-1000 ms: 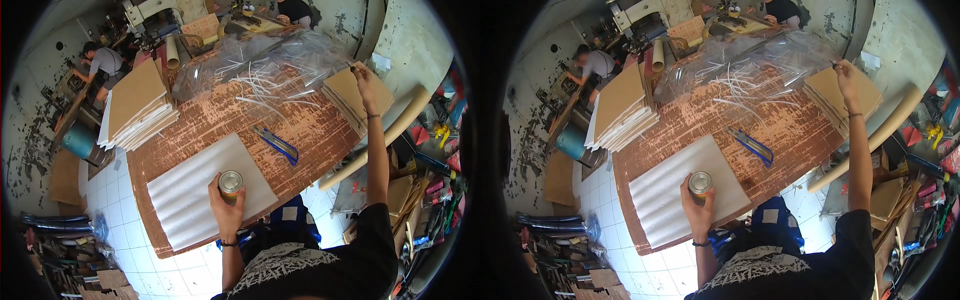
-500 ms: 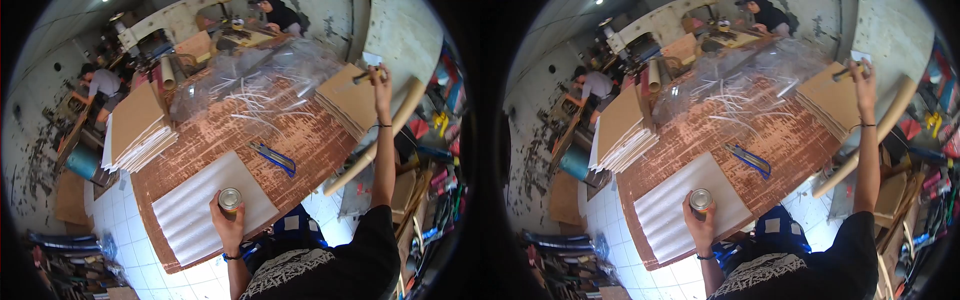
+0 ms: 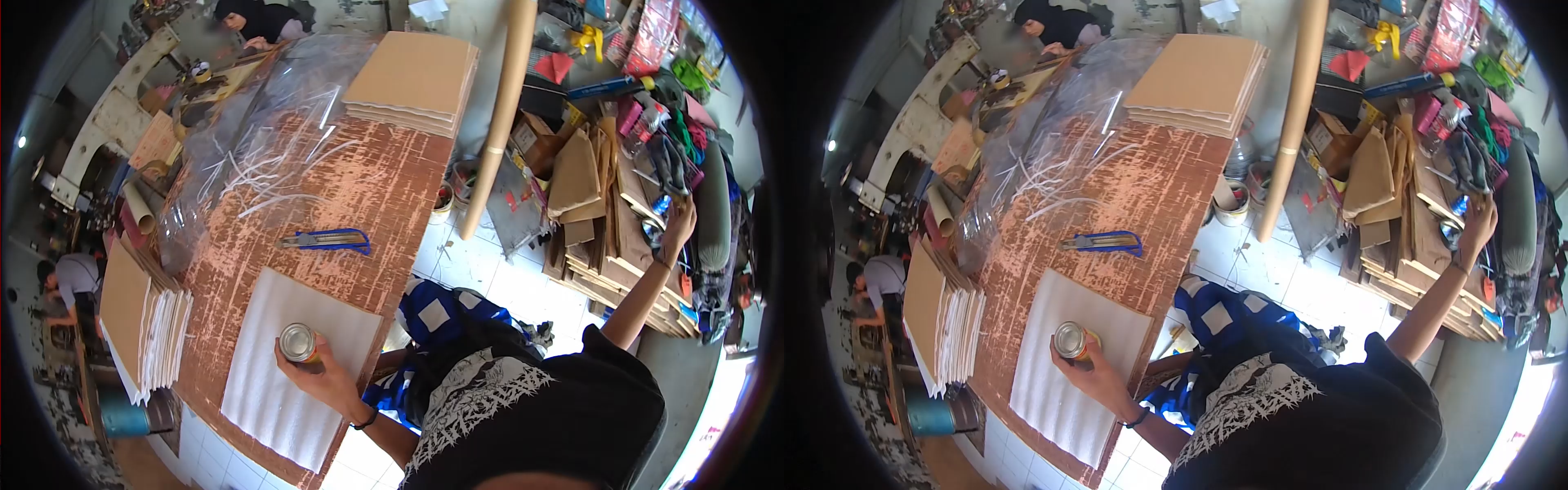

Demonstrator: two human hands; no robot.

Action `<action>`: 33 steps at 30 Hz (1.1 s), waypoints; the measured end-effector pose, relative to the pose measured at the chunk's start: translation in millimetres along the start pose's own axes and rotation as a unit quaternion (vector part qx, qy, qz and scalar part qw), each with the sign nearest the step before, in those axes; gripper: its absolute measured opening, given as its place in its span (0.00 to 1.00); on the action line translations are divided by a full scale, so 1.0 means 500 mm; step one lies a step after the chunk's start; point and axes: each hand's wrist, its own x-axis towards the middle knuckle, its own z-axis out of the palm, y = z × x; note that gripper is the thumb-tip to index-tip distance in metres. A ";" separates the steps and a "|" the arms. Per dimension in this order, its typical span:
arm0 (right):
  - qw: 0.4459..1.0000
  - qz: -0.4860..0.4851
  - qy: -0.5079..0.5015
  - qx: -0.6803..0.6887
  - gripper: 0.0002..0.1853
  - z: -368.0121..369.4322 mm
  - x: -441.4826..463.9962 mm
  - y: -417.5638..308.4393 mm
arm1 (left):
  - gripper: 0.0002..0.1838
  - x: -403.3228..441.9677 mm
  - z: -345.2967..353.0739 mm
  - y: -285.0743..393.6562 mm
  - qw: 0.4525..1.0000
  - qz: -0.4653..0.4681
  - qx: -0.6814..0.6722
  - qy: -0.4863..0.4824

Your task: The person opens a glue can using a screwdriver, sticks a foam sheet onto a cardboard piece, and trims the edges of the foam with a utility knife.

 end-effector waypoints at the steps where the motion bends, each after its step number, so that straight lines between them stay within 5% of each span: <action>1: 1.000 -0.013 0.021 -0.012 0.20 -0.041 -0.034 0.013 | 0.35 0.001 -0.002 -0.001 1.000 0.001 0.008 -0.002; 3: 0.998 -0.018 0.058 -0.022 0.18 -0.091 -0.095 0.009 | 0.36 0.005 -0.005 -0.002 1.000 0.008 0.014 -0.002; 8: 0.961 0.151 0.172 0.153 0.18 0.053 -0.161 -0.184 | 0.36 0.001 0.002 0.019 1.000 0.007 0.011 -0.007; 10: 0.956 0.173 0.179 0.155 0.23 0.067 -0.144 -0.122 | 0.36 0.002 0.002 0.017 1.000 0.004 -0.007 -0.008; 12: 0.971 -0.083 0.122 -0.187 0.24 0.087 -0.109 -0.041 | 0.36 -0.001 0.002 0.009 1.000 0.002 -0.007 -0.006; 14: 0.959 0.017 0.028 -0.283 0.20 0.095 -0.108 0.019 | 0.36 0.000 0.003 -0.001 1.000 0.005 0.007 0.000; 21: 0.859 -0.031 -0.111 -0.499 0.15 0.098 -0.078 0.115 | 0.35 -0.002 0.001 -0.003 0.999 0.029 0.030 0.004; 25: 0.779 -0.047 -0.133 -0.611 0.18 0.143 -0.089 0.024 | 0.35 -0.002 0.004 -0.001 0.999 0.033 0.026 0.002; 30: 0.845 -0.139 -0.150 -0.494 0.18 0.149 -0.085 0.051 | 0.36 -0.001 0.004 -0.002 0.998 0.046 0.045 0.009; 32: 0.874 -0.194 -0.160 -0.417 0.14 0.209 -0.136 -0.041 | 0.36 -0.001 0.003 0.009 0.997 0.050 0.066 0.002; 33: 0.903 -0.144 -0.231 -0.332 0.13 0.255 -0.168 -0.095 | 0.38 0.001 0.000 -0.005 0.996 0.059 0.070 -0.001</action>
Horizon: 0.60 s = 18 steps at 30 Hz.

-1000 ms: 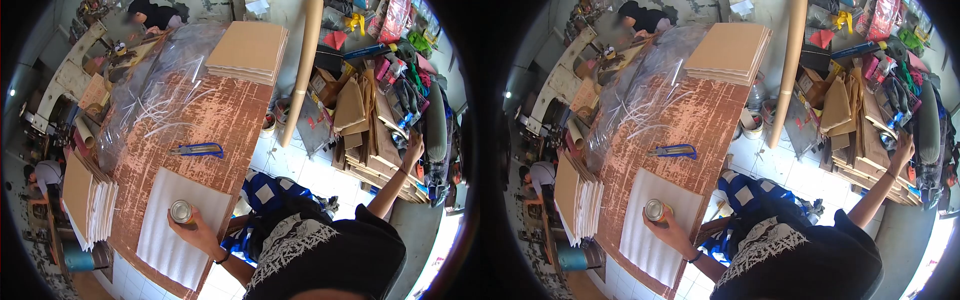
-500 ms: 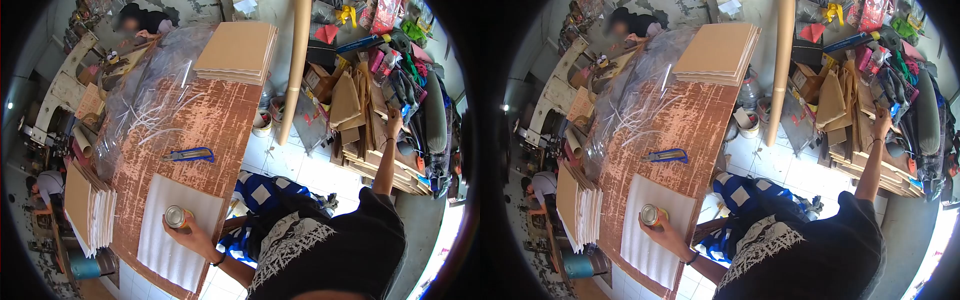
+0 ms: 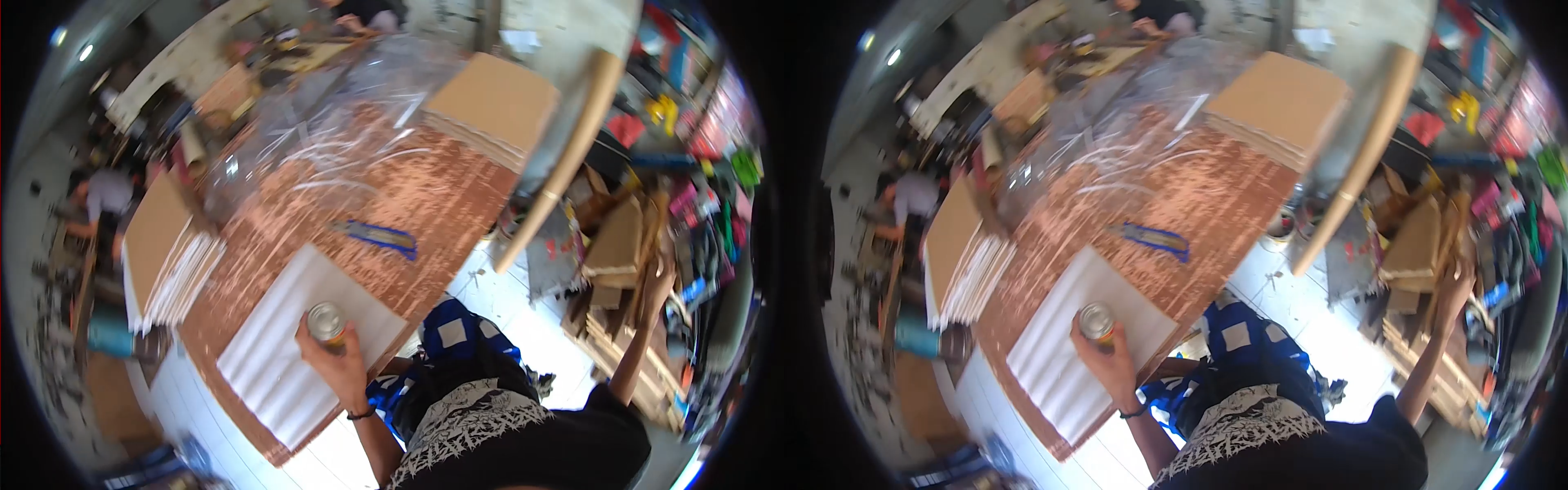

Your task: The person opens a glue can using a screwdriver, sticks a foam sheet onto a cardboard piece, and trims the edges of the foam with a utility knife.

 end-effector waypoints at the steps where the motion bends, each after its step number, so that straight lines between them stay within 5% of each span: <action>1: 0.992 0.003 -0.070 0.105 0.11 0.013 0.001 -0.086 | 0.37 0.000 -0.003 0.004 1.000 -0.007 0.011 0.007; 2: 0.956 -0.014 -0.045 0.291 0.10 0.037 -0.014 -0.201 | 0.37 0.000 -0.001 0.014 1.000 -0.014 0.024 0.013; 4: 0.887 -0.054 -0.131 0.439 0.09 0.018 -0.050 -0.444 | 0.38 0.002 0.000 0.011 0.999 -0.020 0.033 0.019; 5: 0.882 -0.090 -0.229 0.402 0.09 -0.042 -0.048 -0.583 | 0.38 0.003 0.002 0.002 0.999 -0.017 0.028 0.018; 7: 0.814 -0.227 -0.237 0.479 0.08 -0.048 -0.082 -0.757 | 0.38 0.005 -0.003 0.001 0.999 -0.017 0.034 0.016; 11: 0.584 -0.381 -0.398 0.597 0.11 -0.120 -0.121 -1.025 | 0.36 0.010 -0.007 0.002 1.000 -0.014 0.013 0.005; 13: 0.521 -0.506 -0.378 0.574 0.19 -0.152 -0.121 -1.122 | 0.37 0.006 -0.009 -0.004 1.000 -0.010 -0.006 0.002; 18: 0.483 -0.600 -0.368 0.521 0.27 -0.110 -0.165 -1.204 | 0.40 0.006 -0.011 -0.019 1.000 0.001 0.021 0.004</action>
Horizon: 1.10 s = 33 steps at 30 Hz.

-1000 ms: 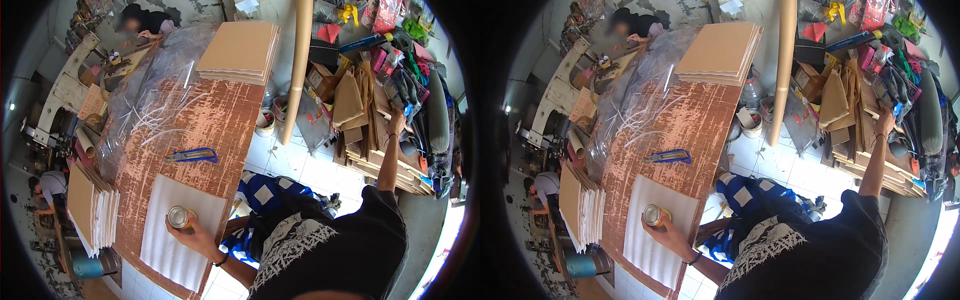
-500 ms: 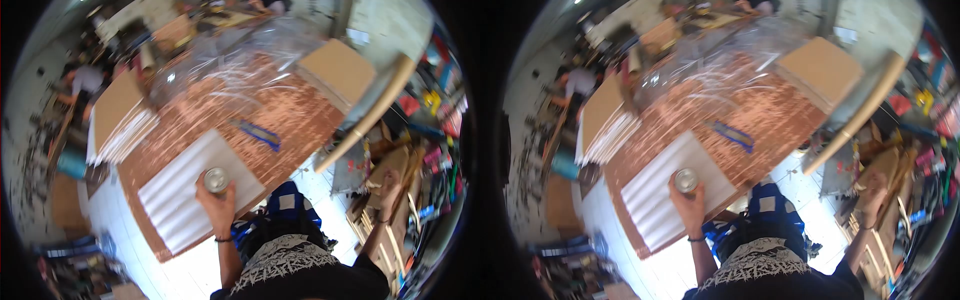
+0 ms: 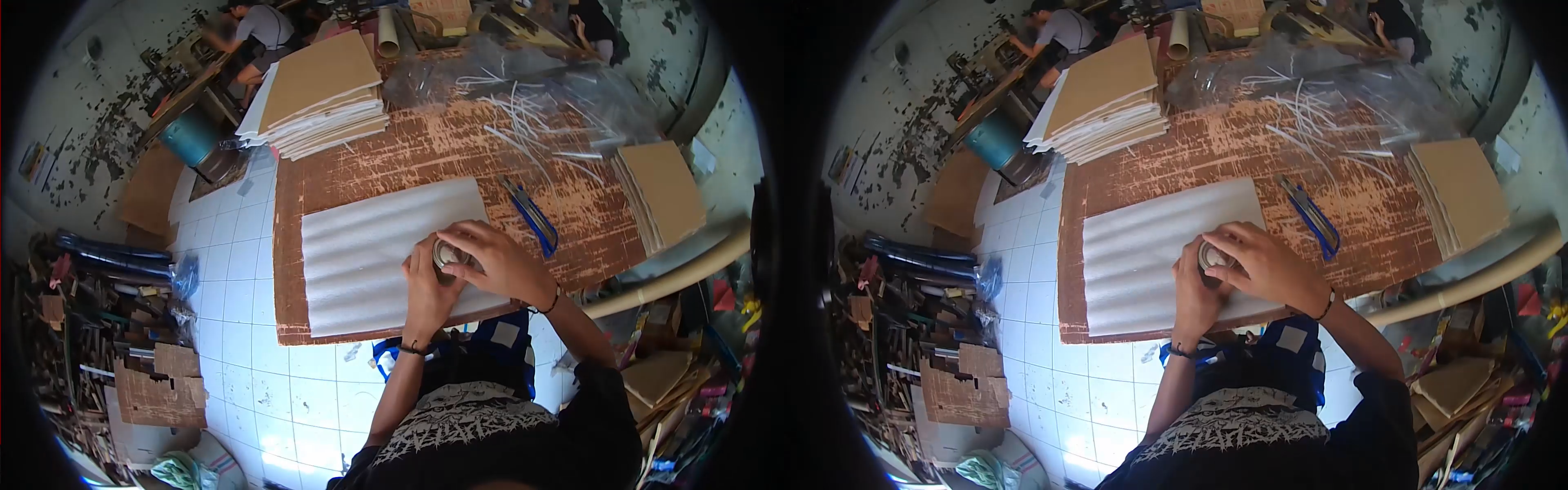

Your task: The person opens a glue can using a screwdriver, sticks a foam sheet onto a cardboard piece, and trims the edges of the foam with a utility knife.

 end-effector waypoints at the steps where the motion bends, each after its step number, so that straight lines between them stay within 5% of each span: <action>1: 1.000 0.013 -0.018 0.005 0.28 0.000 0.000 0.001 | 0.41 0.000 0.001 0.002 1.000 0.000 0.006 0.002; 10: 0.992 -0.001 -0.053 -0.114 0.35 -0.017 0.002 -0.010 | 0.42 0.005 0.000 0.011 0.999 0.019 0.037 -0.020; 16: 0.971 -0.027 -0.104 -0.211 0.34 0.003 0.004 -0.004 | 0.40 0.003 0.010 0.009 0.998 0.050 0.041 -0.026; 19: 0.975 -0.044 -0.082 -0.204 0.25 -0.002 0.009 0.007 | 0.39 0.010 0.011 0.010 0.998 0.055 0.004 -0.039; 22: 0.982 0.124 -0.132 -0.053 0.18 -0.044 0.033 0.031 | 0.38 0.000 0.013 0.010 0.997 0.060 -0.043 -0.039; 25: 0.996 0.025 -0.040 -0.077 0.16 -0.051 0.032 0.028 | 0.40 0.004 0.008 0.008 0.996 0.053 -0.056 -0.045; 28: 0.989 0.128 -0.017 0.065 0.23 -0.048 0.029 0.039 | 0.40 0.007 0.001 0.006 0.996 0.038 -0.053 -0.064; 33: 0.863 0.286 0.086 0.407 0.24 -0.016 -0.008 0.072 | 0.40 0.008 -0.004 0.008 0.996 0.028 -0.046 -0.066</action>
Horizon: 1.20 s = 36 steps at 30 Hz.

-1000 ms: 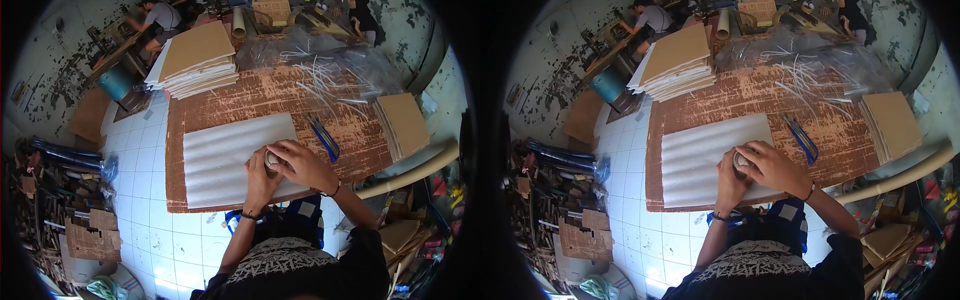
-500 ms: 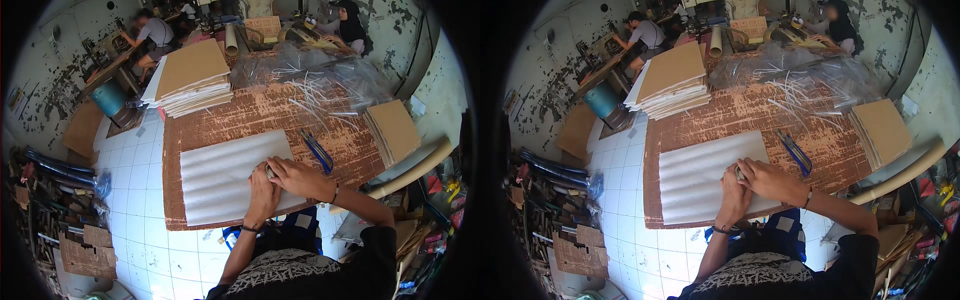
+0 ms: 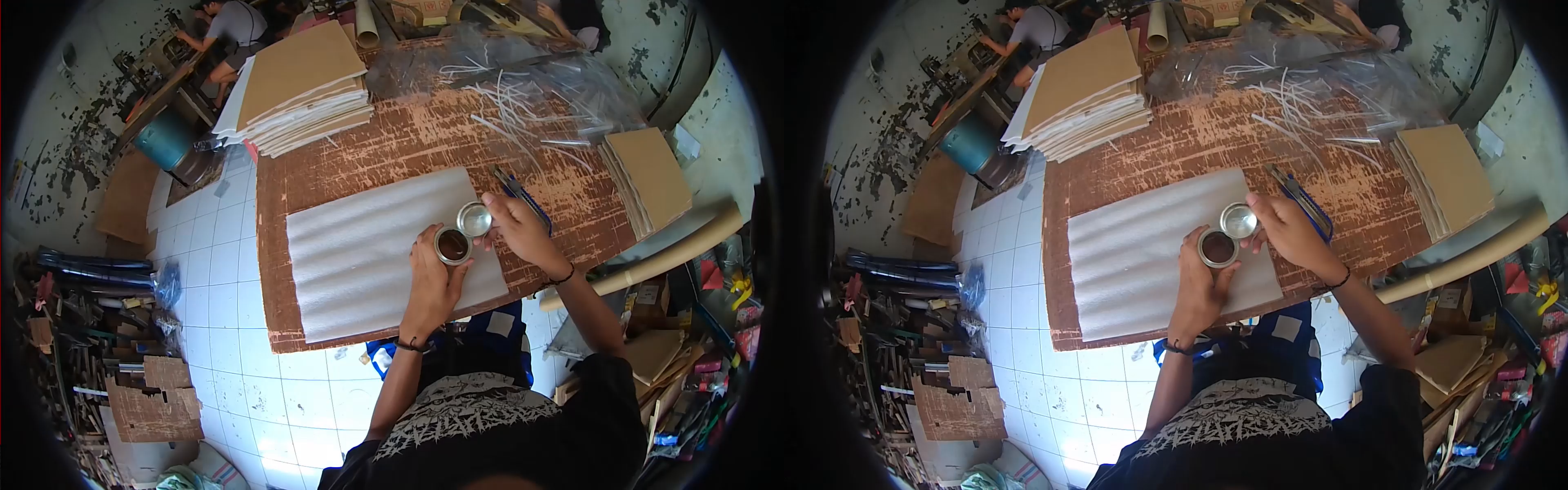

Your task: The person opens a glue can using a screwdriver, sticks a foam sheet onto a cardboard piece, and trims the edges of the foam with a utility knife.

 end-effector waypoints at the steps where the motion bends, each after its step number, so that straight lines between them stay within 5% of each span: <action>1: 0.998 0.005 -0.008 0.054 0.23 -0.019 -0.005 0.016 | 0.39 0.000 -0.001 0.003 1.000 0.001 0.002 0.001; 5: 0.993 0.013 0.085 0.084 0.24 -0.045 -0.037 0.011 | 0.37 0.000 -0.003 0.000 1.000 0.010 0.002 0.006; 10: 0.968 -0.063 0.219 0.108 0.25 -0.130 -0.070 -0.009 | 0.34 -0.006 -0.004 -0.005 0.980 -0.066 -0.187 0.008; 15: 0.946 -0.064 0.315 -0.038 0.23 -0.281 -0.064 0.064 | 0.33 0.000 -0.009 0.009 0.978 -0.091 -0.187 0.009; 19: 0.943 0.002 0.284 -0.172 0.22 -0.377 -0.061 0.105 | 0.34 -0.001 0.004 -0.004 0.981 -0.085 -0.174 0.020; 22: 0.901 0.027 0.324 -0.286 0.21 -0.346 -0.073 0.072 | 0.35 0.002 0.001 0.005 0.986 -0.088 -0.141 0.016; 26: 0.761 -0.155 0.406 -0.482 0.18 -0.362 -0.095 0.094 | 0.37 0.005 0.000 0.023 0.999 -0.019 -0.040 0.026; 32: 0.881 -0.093 0.292 -0.361 0.20 -0.205 -0.178 0.000 | 0.38 0.015 -0.019 0.083 0.999 -0.030 -0.037 0.002; 34: 0.960 -0.128 0.116 -0.219 0.30 -0.132 -0.204 -0.018 | 0.38 0.024 -0.014 0.100 0.997 -0.018 -0.066 -0.035; 36: 0.964 -0.135 0.020 -0.229 0.41 -0.077 -0.215 -0.014 | 0.39 0.029 0.015 0.110 0.989 0.019 -0.131 -0.065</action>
